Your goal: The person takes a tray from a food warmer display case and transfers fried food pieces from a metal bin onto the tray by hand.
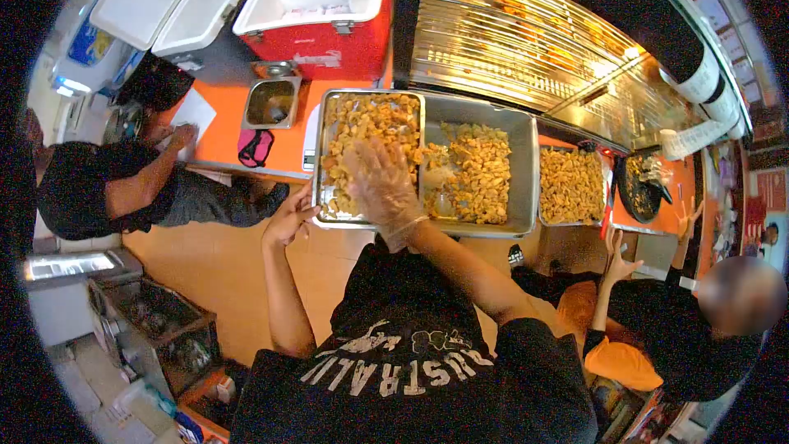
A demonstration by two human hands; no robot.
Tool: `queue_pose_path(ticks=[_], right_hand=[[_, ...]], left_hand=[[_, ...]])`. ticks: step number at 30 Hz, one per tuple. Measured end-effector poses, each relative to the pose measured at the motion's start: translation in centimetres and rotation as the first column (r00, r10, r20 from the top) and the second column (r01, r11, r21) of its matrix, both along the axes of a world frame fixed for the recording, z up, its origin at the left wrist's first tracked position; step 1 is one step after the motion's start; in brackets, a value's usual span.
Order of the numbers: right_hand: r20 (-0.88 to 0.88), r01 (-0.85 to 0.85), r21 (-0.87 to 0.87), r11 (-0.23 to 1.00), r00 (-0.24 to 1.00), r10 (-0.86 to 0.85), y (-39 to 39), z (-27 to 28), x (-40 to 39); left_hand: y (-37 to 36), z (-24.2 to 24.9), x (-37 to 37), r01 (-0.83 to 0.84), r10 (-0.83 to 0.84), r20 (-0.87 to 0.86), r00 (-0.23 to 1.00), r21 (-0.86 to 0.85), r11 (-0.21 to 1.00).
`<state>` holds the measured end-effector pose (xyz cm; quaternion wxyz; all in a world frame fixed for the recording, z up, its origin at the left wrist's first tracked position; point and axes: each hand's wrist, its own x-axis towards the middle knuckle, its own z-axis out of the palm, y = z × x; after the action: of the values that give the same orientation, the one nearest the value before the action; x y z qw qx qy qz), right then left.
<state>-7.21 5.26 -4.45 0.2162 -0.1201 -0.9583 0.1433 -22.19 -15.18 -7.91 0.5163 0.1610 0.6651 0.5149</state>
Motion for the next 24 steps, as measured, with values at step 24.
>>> queue_pose_path(ticks=[24], right_hand=[[0.693,-0.141,0.328,0.934,0.708,-0.136,23.9,-19.9,7.4]], left_hand=[[0.1,0.0,-0.1,-0.021,0.022,0.055,0.998,-0.019,1.0]])
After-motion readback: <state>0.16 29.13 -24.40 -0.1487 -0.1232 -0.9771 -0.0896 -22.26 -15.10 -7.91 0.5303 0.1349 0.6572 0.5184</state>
